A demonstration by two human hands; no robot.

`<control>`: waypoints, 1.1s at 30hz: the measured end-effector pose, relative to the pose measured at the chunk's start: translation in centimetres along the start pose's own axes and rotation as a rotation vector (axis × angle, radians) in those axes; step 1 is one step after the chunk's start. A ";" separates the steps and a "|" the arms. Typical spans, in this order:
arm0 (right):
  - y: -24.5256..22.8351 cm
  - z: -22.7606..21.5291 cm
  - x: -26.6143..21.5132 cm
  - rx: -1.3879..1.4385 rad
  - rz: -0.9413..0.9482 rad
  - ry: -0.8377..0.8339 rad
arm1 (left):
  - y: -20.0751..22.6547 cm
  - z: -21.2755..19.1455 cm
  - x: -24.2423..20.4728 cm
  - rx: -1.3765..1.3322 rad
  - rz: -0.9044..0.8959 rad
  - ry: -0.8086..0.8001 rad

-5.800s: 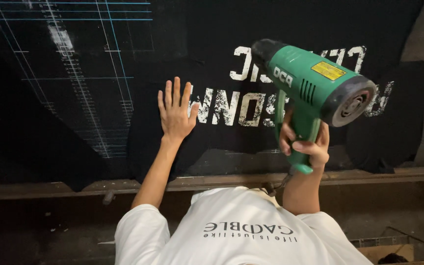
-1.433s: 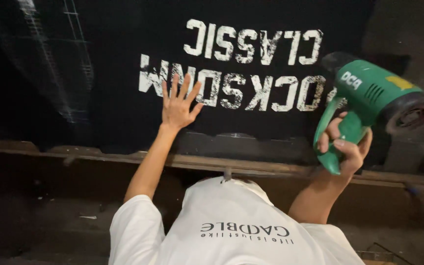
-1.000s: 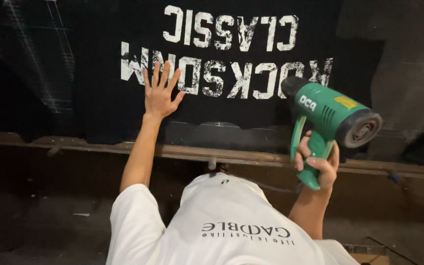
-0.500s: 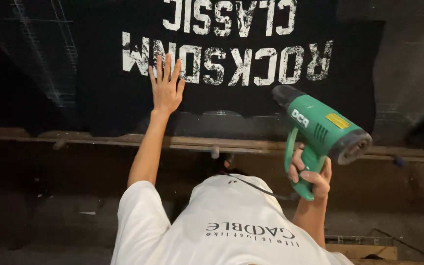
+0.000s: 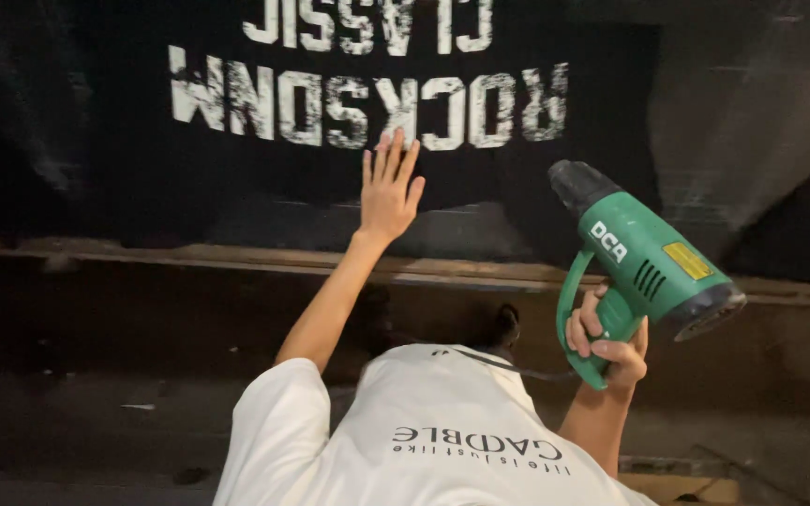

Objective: The person uses a green heat gun to apply heat to a white graphic on a black t-shirt. They hold the heat gun in their right hand and use their left hand to smooth the fabric and check the print while moving the tool across the design.

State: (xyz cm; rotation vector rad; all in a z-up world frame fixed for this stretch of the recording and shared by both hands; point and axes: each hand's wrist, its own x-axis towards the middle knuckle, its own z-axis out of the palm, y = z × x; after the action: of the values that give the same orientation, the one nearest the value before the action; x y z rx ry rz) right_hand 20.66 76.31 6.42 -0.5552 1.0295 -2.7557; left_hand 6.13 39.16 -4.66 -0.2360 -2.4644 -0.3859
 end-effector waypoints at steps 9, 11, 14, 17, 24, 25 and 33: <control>-12.6 -12.0 -1.8 0.092 0.140 -0.168 | 14.3 9.0 1.4 0.098 -0.114 0.078; -15.5 -13.5 -2.2 0.080 0.156 -0.205 | 15.1 9.9 0.6 0.150 -0.136 0.091; -18.5 -16.0 -2.0 0.097 0.160 -0.248 | 14.9 9.9 1.4 0.205 -0.137 0.120; -20.9 -17.2 -1.9 0.096 0.167 -0.264 | 15.0 10.0 1.1 0.222 -0.131 0.124; -23.0 -19.5 -1.1 0.172 0.142 -0.248 | 15.3 9.9 1.2 0.229 -0.121 0.155; -23.1 -20.0 -0.9 0.174 0.140 -0.239 | 15.3 9.8 1.3 0.226 -0.117 0.148; -25.4 -22.4 0.7 0.244 0.108 -0.212 | 14.9 10.4 1.1 0.185 -0.117 0.116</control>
State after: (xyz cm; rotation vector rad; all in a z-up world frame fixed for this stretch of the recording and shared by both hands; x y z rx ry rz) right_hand 11.08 108.75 7.67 -0.7103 0.6467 -2.6065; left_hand 3.34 56.67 -8.67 0.0079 -2.3874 -0.2114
